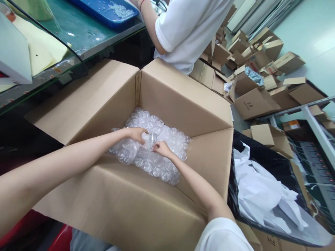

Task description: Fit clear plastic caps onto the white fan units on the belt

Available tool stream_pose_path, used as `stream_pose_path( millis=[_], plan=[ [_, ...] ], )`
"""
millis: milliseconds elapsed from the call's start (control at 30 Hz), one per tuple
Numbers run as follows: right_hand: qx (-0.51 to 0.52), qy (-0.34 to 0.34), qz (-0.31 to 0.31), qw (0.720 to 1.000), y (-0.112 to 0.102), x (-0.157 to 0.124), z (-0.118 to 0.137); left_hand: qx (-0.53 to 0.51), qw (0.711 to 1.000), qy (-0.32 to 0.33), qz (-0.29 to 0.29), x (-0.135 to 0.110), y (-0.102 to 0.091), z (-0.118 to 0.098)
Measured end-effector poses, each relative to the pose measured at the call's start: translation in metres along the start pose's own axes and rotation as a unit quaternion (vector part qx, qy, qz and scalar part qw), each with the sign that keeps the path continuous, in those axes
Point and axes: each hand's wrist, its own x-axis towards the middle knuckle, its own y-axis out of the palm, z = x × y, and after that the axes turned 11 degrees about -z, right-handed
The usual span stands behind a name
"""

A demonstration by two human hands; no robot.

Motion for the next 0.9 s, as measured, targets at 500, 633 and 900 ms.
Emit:
stream_pose_path(
  millis=[500,633,900],
  plan=[
    [-0.049,0.080,0.039,0.995,0.066,-0.036,-0.030,0.055,0.993,-0.066,-0.079,0.005,-0.007,0.004],
    [-0.055,0.091,0.009,0.994,0.084,-0.041,-0.034,0.059,0.995,-0.054,-0.058,0.007,-0.004,0.006],
    [0.073,0.020,-0.033,0.997,0.036,-0.017,-0.006,0.005,0.999,-0.023,0.027,-0.003,-0.004,0.001]
  ],
)
